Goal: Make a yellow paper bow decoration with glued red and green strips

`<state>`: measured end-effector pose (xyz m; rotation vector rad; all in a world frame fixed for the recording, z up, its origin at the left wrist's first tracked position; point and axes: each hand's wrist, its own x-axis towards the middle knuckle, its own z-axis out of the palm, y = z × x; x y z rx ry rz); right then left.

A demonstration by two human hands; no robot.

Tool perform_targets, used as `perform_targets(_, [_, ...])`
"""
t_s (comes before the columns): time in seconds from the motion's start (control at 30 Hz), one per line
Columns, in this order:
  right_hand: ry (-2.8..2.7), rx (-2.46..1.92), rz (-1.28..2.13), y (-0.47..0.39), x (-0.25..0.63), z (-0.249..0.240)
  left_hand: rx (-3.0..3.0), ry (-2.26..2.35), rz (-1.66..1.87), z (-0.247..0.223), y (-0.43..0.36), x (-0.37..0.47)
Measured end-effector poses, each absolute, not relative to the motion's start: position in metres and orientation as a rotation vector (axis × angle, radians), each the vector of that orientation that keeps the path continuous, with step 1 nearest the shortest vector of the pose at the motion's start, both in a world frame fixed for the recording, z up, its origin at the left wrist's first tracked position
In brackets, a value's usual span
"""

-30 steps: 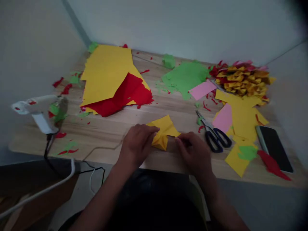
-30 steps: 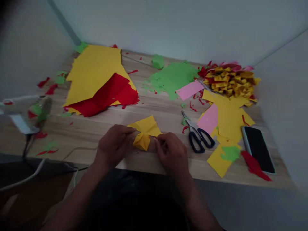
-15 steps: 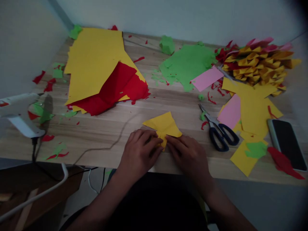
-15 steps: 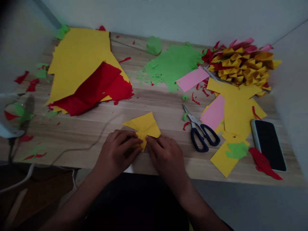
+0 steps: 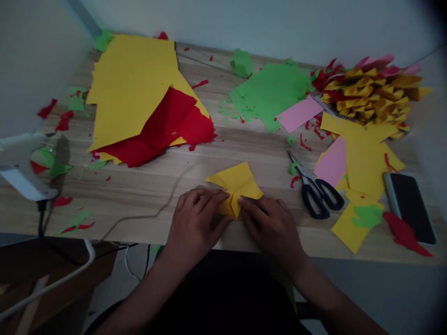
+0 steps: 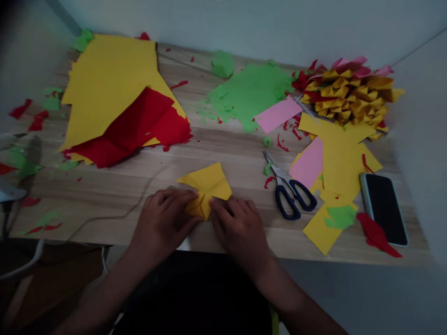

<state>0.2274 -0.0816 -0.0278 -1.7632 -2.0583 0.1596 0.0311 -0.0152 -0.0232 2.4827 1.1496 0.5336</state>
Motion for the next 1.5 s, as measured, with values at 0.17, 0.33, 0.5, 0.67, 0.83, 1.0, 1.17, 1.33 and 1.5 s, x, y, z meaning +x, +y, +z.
perform_targets(0.17, [-1.972, -1.776, 0.219, -0.084, 0.228, -0.028, 2.482, 1.134, 0.538, -0.023, -0.017, 0.031])
perform_targets(0.33, [-2.091, -1.842, 0.141, -0.08, 0.225, -0.027, 2.457, 1.158, 0.487, -0.021, -0.019, 0.032])
perform_targets(0.5, [-2.016, -1.81, 0.216, -0.078, 0.225, -0.028, 2.339, 1.189, 0.536, -0.024, -0.015, 0.03])
perform_targets(0.67, [-1.778, -1.755, 0.315, -0.083, 0.23, -0.028, 2.228, 1.128, 0.713, -0.025, -0.014, 0.025])
perform_targets(0.83, [-1.734, -1.695, 0.306, -0.084, 0.233, -0.022, 1.858, 1.241, 1.022, -0.025, -0.018, 0.018])
perform_targets(1.0, [-1.762, -1.66, 0.326, -0.087, 0.231, -0.023, 1.494, 1.394, 1.104, -0.022, -0.021, 0.01])
perform_targets(1.17, [-1.799, -1.592, 0.357, -0.089, 0.216, -0.025, 1.501, 1.422, 1.135, -0.016, -0.02, 0.006])
perform_targets(1.33, [-2.01, -1.554, 0.346, -0.085, 0.193, -0.024, 1.377, 1.511, 1.229, -0.008, -0.024, 0.0])
perform_targets(1.5, [-1.878, -1.712, 0.213, -0.08, 0.196, -0.031, 1.171, 1.556, 1.338, -0.006, -0.027, -0.017])
